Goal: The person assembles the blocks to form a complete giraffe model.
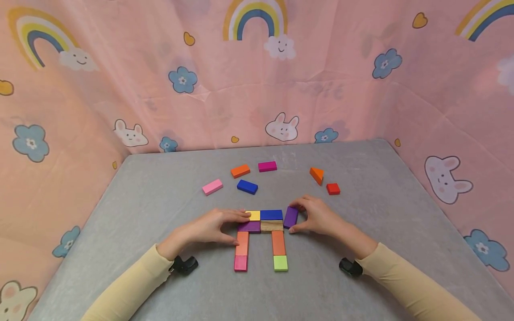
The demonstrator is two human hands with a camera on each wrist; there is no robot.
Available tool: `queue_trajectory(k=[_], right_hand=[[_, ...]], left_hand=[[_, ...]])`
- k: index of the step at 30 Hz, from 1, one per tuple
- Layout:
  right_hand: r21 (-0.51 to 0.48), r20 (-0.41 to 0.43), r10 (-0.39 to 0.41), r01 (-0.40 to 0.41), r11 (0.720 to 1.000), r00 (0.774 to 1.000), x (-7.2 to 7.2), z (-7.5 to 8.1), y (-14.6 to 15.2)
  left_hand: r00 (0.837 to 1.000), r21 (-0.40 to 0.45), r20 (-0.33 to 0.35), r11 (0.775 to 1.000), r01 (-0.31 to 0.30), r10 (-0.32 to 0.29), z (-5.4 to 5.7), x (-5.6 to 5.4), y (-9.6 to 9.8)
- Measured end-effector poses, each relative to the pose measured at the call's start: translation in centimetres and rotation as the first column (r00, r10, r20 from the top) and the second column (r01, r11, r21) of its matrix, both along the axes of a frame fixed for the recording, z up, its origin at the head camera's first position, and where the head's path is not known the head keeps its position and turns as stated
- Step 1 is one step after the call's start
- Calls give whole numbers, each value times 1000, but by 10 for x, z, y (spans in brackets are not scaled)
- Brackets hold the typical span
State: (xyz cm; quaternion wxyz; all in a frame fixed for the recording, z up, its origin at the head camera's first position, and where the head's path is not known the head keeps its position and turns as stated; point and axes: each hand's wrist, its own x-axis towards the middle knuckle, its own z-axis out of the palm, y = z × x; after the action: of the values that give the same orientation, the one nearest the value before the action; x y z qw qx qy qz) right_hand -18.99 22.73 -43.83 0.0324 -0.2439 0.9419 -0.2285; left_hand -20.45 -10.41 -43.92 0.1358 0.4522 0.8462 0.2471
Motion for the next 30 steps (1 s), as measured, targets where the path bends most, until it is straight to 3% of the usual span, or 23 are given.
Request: queue_trajectory(k=[9, 13, 20, 30], right_hand=[[-5, 30, -1, 1, 1000, 1000, -2, 1, 3], [-25, 37, 13, -12, 1000, 999, -11, 9, 9], [-107, 0, -8, 8, 994, 1000, -50, 29, 5], [-155, 84, 43, -29, 988, 996, -101, 25, -39]], left_hand=[[1000, 0, -2, 1000, 1, -1, -1, -1, 0], [1000, 1, 0, 1000, 6, -6, 0, -1, 1], [1000, 3, 0, 1000, 3, -3, 1, -1, 1], [1000, 1, 12, 1000, 3, -3, 0, 0, 0]])
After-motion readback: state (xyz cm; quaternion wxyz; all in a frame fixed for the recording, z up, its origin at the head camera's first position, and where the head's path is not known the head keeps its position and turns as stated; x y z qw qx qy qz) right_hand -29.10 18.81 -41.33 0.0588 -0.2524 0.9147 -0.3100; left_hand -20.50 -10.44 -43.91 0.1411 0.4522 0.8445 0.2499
